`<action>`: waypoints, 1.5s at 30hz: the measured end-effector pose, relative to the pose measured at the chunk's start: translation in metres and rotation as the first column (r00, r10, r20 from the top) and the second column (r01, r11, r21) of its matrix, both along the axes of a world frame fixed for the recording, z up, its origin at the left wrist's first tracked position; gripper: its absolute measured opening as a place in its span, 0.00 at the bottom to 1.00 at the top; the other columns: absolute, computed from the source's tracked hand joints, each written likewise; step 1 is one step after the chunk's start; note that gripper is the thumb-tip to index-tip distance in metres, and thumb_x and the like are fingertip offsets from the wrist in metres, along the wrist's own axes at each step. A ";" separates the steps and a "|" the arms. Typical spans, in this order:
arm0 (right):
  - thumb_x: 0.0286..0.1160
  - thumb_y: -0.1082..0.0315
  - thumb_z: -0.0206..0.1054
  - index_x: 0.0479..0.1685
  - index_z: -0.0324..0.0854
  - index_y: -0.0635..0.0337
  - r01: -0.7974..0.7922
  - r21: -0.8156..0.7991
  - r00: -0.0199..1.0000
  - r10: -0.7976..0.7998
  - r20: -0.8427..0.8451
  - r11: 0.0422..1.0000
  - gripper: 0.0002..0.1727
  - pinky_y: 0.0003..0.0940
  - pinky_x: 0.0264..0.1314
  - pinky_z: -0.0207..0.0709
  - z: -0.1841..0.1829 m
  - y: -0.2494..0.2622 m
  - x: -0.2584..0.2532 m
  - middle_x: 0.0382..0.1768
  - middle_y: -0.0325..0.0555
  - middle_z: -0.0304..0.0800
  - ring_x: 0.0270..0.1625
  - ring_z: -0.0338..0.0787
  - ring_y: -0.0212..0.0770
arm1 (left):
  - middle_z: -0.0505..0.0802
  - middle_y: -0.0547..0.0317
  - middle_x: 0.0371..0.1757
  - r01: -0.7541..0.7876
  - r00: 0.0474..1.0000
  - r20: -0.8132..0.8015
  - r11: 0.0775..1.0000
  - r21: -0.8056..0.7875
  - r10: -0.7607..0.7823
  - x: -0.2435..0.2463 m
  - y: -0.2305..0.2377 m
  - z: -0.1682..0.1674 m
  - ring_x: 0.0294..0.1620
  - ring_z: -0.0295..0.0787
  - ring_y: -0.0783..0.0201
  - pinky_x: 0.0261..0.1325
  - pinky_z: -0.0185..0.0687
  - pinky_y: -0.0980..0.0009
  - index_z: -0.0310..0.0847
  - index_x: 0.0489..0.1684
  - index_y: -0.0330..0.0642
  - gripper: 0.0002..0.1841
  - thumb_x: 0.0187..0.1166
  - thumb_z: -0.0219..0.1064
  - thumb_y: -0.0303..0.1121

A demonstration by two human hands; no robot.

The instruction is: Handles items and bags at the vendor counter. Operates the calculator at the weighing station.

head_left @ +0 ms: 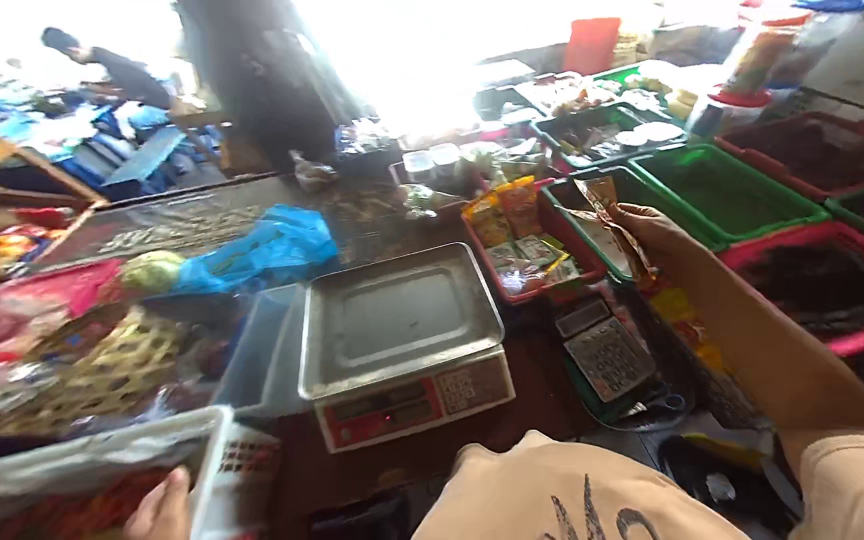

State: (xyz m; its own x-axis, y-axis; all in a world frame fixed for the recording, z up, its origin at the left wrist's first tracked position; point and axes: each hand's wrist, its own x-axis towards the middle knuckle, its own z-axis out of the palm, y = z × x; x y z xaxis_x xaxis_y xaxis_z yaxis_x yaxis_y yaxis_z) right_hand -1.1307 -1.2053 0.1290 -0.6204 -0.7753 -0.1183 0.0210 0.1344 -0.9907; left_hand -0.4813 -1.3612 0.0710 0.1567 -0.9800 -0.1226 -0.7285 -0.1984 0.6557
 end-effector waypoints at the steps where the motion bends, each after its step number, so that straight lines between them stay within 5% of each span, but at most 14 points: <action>1: 0.96 0.57 0.49 0.58 0.79 0.57 -0.001 -0.026 0.999 0.002 0.044 1.000 0.17 0.18 0.27 0.79 -0.005 -0.028 0.014 0.29 0.32 0.85 0.23 0.81 0.21 | 0.73 0.22 0.80 0.000 1.000 0.002 1.000 -0.011 0.000 0.000 0.001 0.000 0.85 0.66 0.35 0.86 0.54 0.41 0.67 0.80 0.22 0.33 0.94 0.44 0.49; 5: 0.95 0.56 0.49 0.64 0.77 0.58 -0.121 -0.083 0.988 0.128 0.086 0.989 0.18 0.21 0.30 0.77 -0.023 -0.130 0.079 0.35 0.36 0.85 0.27 0.80 0.23 | 0.75 0.22 0.78 -0.038 0.999 0.024 0.999 -0.024 0.039 -0.008 0.001 0.003 0.84 0.66 0.30 0.85 0.51 0.35 0.72 0.77 0.24 0.30 0.95 0.47 0.46; 9: 0.96 0.57 0.47 0.70 0.75 0.63 -0.282 -0.023 0.956 0.283 0.071 0.959 0.22 0.33 0.46 0.83 -0.041 -0.205 0.125 0.45 0.48 0.87 0.39 0.86 0.33 | 0.75 0.22 0.78 0.022 0.997 0.072 0.995 -0.100 -0.015 -0.010 0.001 0.000 0.85 0.64 0.29 0.85 0.52 0.36 0.76 0.73 0.24 0.27 0.94 0.49 0.42; 11: 0.96 0.58 0.48 0.70 0.77 0.66 -0.347 0.066 0.931 0.352 -0.099 0.935 0.22 0.39 0.50 0.82 -0.060 -0.235 0.127 0.47 0.53 0.87 0.42 0.86 0.39 | 0.74 0.20 0.78 0.057 0.997 0.070 0.976 -0.208 -0.044 -0.007 0.001 -0.008 0.85 0.63 0.27 0.85 0.53 0.36 0.78 0.70 0.23 0.24 0.92 0.53 0.39; 13: 0.95 0.58 0.50 0.77 0.74 0.64 -0.367 0.183 0.828 0.410 -0.382 0.912 0.24 0.54 0.66 0.81 -0.070 -0.245 0.115 0.62 0.61 0.88 0.61 0.90 0.53 | 0.72 0.21 0.81 0.066 0.997 0.059 0.960 -0.273 -0.051 -0.004 0.002 -0.013 0.86 0.62 0.28 0.86 0.54 0.38 0.78 0.71 0.25 0.23 0.90 0.56 0.38; 16: 0.92 0.61 0.56 0.84 0.67 0.65 -0.304 0.225 0.683 0.377 -0.626 0.926 0.27 0.60 0.77 0.74 -0.050 -0.199 0.094 0.71 0.65 0.83 0.72 0.85 0.61 | 0.73 0.19 0.79 0.100 0.995 0.062 0.929 -0.356 -0.083 -0.001 0.005 -0.019 0.85 0.63 0.28 0.86 0.56 0.41 0.80 0.69 0.24 0.23 0.88 0.58 0.37; 20: 0.92 0.59 0.56 0.66 0.82 0.65 -0.110 0.363 0.779 0.307 -0.547 0.925 0.20 0.65 0.61 0.81 -0.058 -0.082 0.042 0.53 0.63 0.91 0.53 0.93 0.60 | 0.73 0.17 0.78 0.156 0.988 0.092 0.865 -0.478 -0.127 0.002 0.007 -0.021 0.83 0.67 0.28 0.84 0.62 0.46 0.80 0.66 0.21 0.22 0.86 0.59 0.35; 22: 0.92 0.57 0.56 0.57 0.84 0.69 0.118 0.578 0.814 0.255 -0.522 0.807 0.22 0.73 0.59 0.77 -0.076 -0.014 0.026 0.48 0.71 0.90 0.52 0.90 0.70 | 0.74 0.16 0.76 0.142 0.990 0.087 0.800 -0.583 -0.112 -0.006 0.006 -0.013 0.82 0.69 0.31 0.83 0.66 0.53 0.80 0.63 0.19 0.21 0.85 0.59 0.32; 26: 0.92 0.48 0.54 0.70 0.77 0.75 0.356 0.832 0.862 0.193 -0.468 0.425 0.33 0.74 0.79 0.62 -0.102 0.059 0.036 0.72 0.79 0.78 0.79 0.74 0.75 | 0.86 0.24 0.62 0.332 0.906 0.066 0.607 -0.722 -0.417 -0.093 -0.010 0.016 0.71 0.81 0.44 0.75 0.75 0.60 0.83 0.53 0.18 0.20 0.84 0.56 0.33; 30: 0.92 0.51 0.55 0.77 0.71 0.75 0.336 0.679 0.829 0.136 -0.542 0.653 0.33 0.68 0.82 0.61 -0.124 0.063 0.039 0.73 0.78 0.76 0.79 0.75 0.72 | 0.86 0.40 0.72 0.810 0.491 0.161 0.381 -0.446 -0.856 -0.228 -0.020 0.028 0.78 0.77 0.43 0.80 0.67 0.42 0.88 0.62 0.36 0.17 0.82 0.66 0.35; 34: 0.94 0.52 0.53 0.81 0.69 0.71 0.215 0.631 0.860 0.163 -0.484 0.745 0.31 0.65 0.84 0.61 -0.137 0.040 0.034 0.73 0.75 0.78 0.79 0.77 0.69 | 0.81 0.42 0.79 0.963 0.237 0.273 0.189 -0.192 -0.932 -0.336 -0.051 0.009 0.82 0.73 0.42 0.83 0.60 0.40 0.84 0.69 0.39 0.19 0.90 0.58 0.38; 38: 0.95 0.51 0.49 0.75 0.76 0.70 0.173 0.606 0.893 0.136 -0.429 0.776 0.30 0.62 0.85 0.59 -0.137 0.036 0.024 0.73 0.72 0.79 0.81 0.76 0.64 | 0.63 0.46 0.92 0.938 0.234 0.318 0.300 0.175 -0.919 -0.367 -0.079 -0.012 0.94 0.50 0.44 0.89 0.37 0.32 0.65 0.89 0.49 0.29 0.93 0.46 0.52; 43: 0.96 0.59 0.47 0.61 0.78 0.70 0.150 0.387 0.944 -0.016 -0.329 0.910 0.22 0.36 0.61 0.75 -0.126 0.054 0.032 0.51 0.56 0.85 0.52 0.83 0.36 | 0.72 0.41 0.85 0.902 0.351 0.349 0.414 0.121 -0.869 -0.337 -0.080 -0.021 0.89 0.61 0.41 0.85 0.50 0.32 0.75 0.79 0.45 0.29 0.88 0.57 0.54; 45: 0.95 0.60 0.50 0.58 0.78 0.69 0.194 0.370 0.920 -0.038 -0.390 0.909 0.19 0.38 0.56 0.74 -0.106 0.057 0.039 0.46 0.55 0.84 0.47 0.82 0.36 | 0.72 0.41 0.85 0.891 0.365 0.348 0.432 0.136 -0.863 -0.320 -0.087 -0.021 0.89 0.61 0.41 0.85 0.51 0.32 0.74 0.79 0.44 0.28 0.87 0.61 0.52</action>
